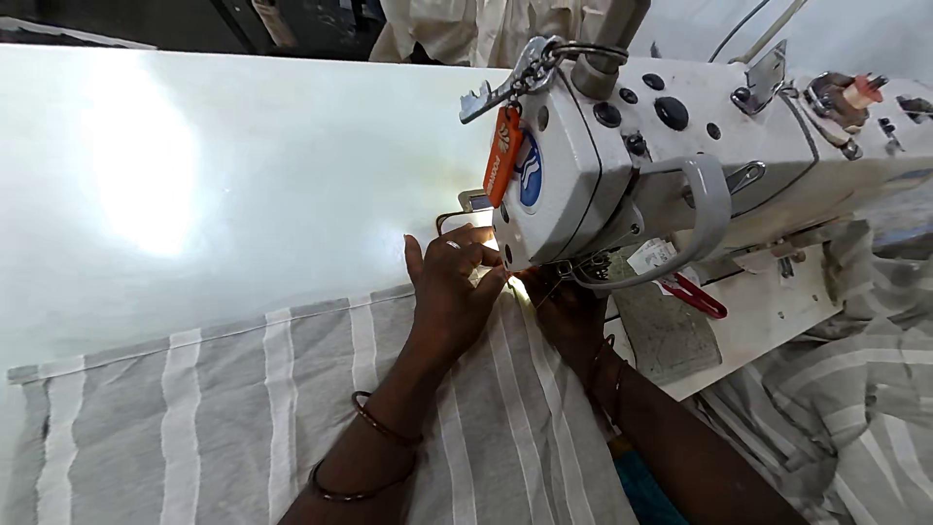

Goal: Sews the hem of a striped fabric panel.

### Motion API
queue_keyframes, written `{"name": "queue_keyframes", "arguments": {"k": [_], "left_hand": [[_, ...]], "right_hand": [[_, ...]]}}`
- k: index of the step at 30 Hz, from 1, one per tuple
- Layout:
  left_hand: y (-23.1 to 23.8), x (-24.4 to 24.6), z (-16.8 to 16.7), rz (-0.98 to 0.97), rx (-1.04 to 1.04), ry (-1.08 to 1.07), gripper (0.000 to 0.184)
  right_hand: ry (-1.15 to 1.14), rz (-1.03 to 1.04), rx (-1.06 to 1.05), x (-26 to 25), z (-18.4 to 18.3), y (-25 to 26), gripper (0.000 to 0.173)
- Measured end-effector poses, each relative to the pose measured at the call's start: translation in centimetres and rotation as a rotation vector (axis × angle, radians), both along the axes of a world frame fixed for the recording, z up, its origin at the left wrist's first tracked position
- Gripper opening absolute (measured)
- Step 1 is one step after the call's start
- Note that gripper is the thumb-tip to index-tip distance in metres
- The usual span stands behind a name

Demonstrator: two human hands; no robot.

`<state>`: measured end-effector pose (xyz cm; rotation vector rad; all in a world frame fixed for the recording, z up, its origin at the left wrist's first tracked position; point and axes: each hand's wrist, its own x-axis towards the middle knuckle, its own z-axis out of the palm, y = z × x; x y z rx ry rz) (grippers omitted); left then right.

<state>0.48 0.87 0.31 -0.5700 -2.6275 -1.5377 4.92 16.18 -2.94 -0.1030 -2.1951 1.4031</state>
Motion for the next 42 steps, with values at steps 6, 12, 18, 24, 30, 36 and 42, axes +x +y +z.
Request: {"name": "queue_keyframes", "arguments": {"k": [6, 12, 18, 24, 30, 36, 42], "left_hand": [[-1.4, -0.8, 0.7, 0.055, 0.571, -0.179, 0.016], [-4.8, -1.0, 2.3, -0.259, 0.475, -0.357, 0.014], [-2.1, -0.3, 2.3, -0.46, 0.379, -0.697, 0.011], [-2.1, -0.7, 1.9, -0.417, 0.315, -0.603, 0.013], [-2.0, -0.7, -0.4, -0.26, -0.189, 0.129, 0.002], [-1.7, -1.0, -0.6, -0.129, -0.248, 0.226, 0.008], [-1.3, -0.8, -0.9, -0.02, -0.264, 0.254, 0.011]], "right_hand": [[-0.019, 0.078, -0.324, 0.6, 1.2, 2.3, 0.017], [-0.142, 0.281, -0.366, 1.8, 2.2, 2.1, 0.01], [-0.033, 0.498, -0.083, 1.8, 2.2, 1.5, 0.018], [-0.021, 0.445, 0.037, 1.5, 1.8, 1.8, 0.005], [-0.02, 0.208, 0.493, 1.4, 1.4, 1.5, 0.01], [-0.074, 0.015, 0.632, 0.8, 1.4, 0.8, 0.015], [-0.174, -0.032, 0.673, 1.1, 2.2, 0.3, 0.017]]}}
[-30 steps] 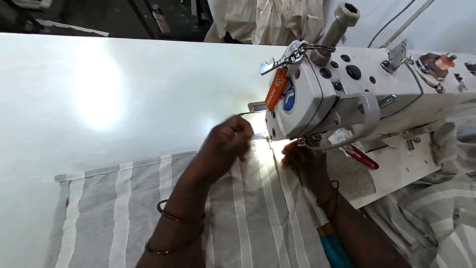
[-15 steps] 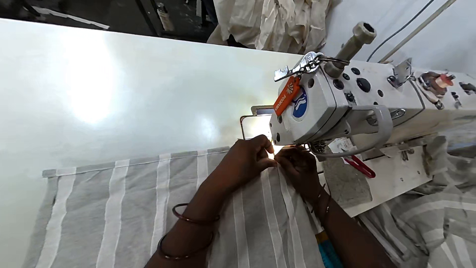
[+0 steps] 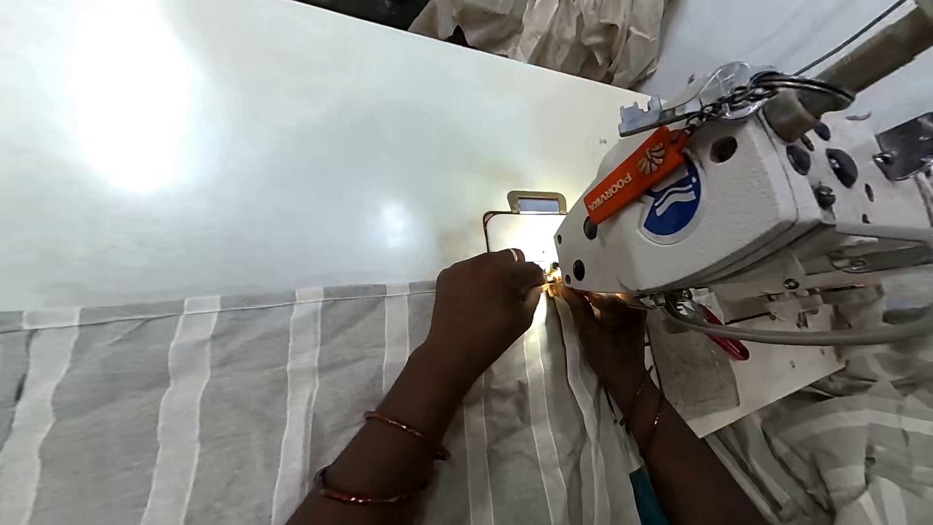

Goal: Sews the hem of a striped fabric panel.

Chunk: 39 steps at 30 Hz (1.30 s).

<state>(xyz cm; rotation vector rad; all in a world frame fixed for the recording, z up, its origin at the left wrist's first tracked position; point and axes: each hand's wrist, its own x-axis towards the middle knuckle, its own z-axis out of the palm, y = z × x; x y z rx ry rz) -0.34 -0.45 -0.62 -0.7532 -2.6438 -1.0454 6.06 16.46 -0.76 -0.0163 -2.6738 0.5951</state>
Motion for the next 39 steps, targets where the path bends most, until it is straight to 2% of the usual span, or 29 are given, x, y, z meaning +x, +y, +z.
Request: {"name": "queue_keyframes", "arguments": {"k": [7, 20, 25, 32, 39], "left_hand": [[0.7, 0.4, -0.4, 0.054, 0.096, 0.052, 0.008], [1.4, 0.8, -0.2, 0.138, 0.06, 0.029, 0.011], [1.7, 0.8, -0.6, 0.105, 0.101, 0.046, 0.01], [1.4, 0.7, -0.3, 0.045, 0.116, 0.035, 0.012], [1.7, 0.6, -0.7, 0.083, 0.129, 0.02, 0.013]], "right_hand": [[0.071, 0.072, 0.005, -0.2, -0.3, 0.3, 0.014], [-0.014, 0.053, -0.061, 0.1, -0.7, 0.5, 0.015], [0.0, 0.064, 0.026, 0.1, -0.6, 0.5, 0.015], [-0.011, 0.054, -0.027, 0.1, -0.7, 0.5, 0.013], [-0.017, 0.051, -0.056, 0.1, -0.8, 0.7, 0.014]]}}
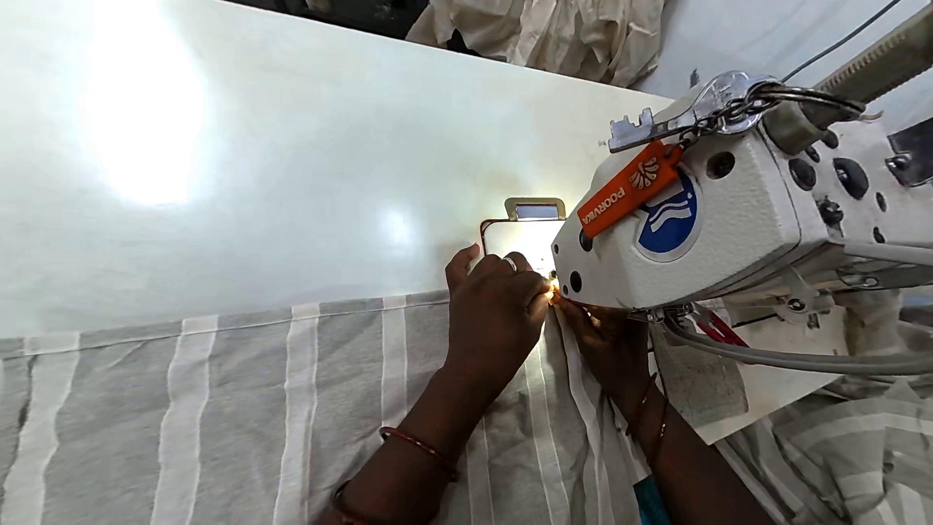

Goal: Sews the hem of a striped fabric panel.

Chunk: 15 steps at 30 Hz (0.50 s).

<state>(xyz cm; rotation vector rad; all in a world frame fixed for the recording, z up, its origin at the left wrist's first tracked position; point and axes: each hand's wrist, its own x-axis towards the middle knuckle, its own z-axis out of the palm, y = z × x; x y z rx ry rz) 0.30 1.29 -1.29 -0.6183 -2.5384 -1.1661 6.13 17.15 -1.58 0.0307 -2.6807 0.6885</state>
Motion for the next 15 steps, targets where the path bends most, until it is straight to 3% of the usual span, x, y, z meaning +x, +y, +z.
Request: {"name": "queue_keyframes", "arguments": {"k": [15], "left_hand": [[0.28, -0.12, 0.14, -0.003, -0.024, 0.013, 0.011]], "right_hand": [[-0.026, -0.02, -0.088, -0.06, 0.71, -0.38, 0.012]]}}
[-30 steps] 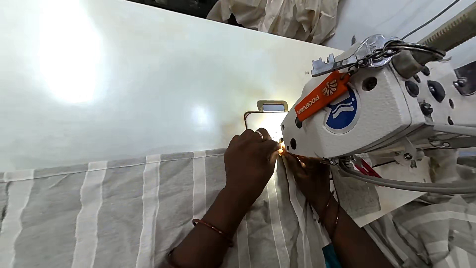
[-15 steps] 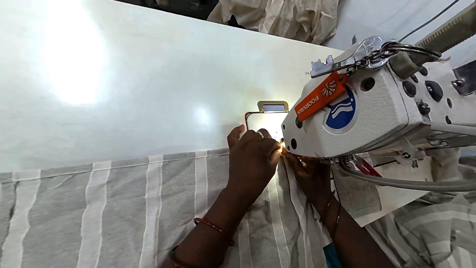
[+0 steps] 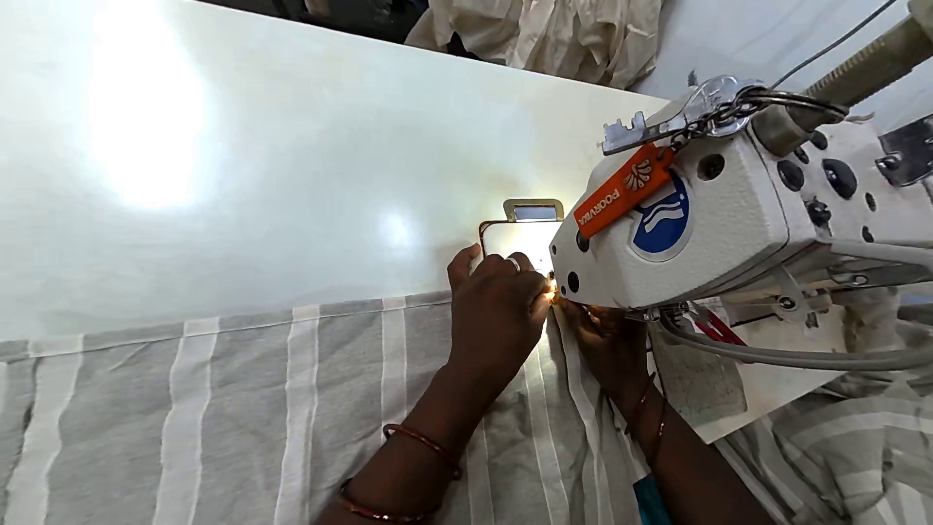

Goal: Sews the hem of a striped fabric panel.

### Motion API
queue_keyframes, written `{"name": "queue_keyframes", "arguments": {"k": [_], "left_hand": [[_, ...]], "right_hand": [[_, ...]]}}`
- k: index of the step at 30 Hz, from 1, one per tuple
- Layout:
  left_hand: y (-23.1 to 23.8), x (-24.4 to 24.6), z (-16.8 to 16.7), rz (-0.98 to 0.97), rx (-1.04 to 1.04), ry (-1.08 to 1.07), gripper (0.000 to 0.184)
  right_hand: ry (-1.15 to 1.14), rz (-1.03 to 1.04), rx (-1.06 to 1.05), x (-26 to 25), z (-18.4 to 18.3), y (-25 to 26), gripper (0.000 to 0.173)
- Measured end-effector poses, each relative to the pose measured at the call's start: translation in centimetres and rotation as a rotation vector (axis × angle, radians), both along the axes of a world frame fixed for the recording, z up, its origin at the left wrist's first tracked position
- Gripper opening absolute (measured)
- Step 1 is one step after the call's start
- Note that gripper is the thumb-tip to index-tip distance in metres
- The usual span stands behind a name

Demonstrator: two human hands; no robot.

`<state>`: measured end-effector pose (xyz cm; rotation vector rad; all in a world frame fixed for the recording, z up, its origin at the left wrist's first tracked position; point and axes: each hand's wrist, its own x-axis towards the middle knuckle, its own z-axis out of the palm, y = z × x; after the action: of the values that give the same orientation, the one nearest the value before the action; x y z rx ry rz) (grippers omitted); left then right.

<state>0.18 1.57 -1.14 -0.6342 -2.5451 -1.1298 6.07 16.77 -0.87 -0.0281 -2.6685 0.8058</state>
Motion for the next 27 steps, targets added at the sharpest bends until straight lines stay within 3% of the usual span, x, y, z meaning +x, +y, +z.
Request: {"name": "queue_keyframes", "arguments": {"k": [27], "left_hand": [[0.07, 0.05, -0.17, 0.019, 0.021, -0.003, 0.013]], "right_hand": [[0.002, 0.018, 0.038, 0.15, -0.58, 0.37, 0.011]]}}
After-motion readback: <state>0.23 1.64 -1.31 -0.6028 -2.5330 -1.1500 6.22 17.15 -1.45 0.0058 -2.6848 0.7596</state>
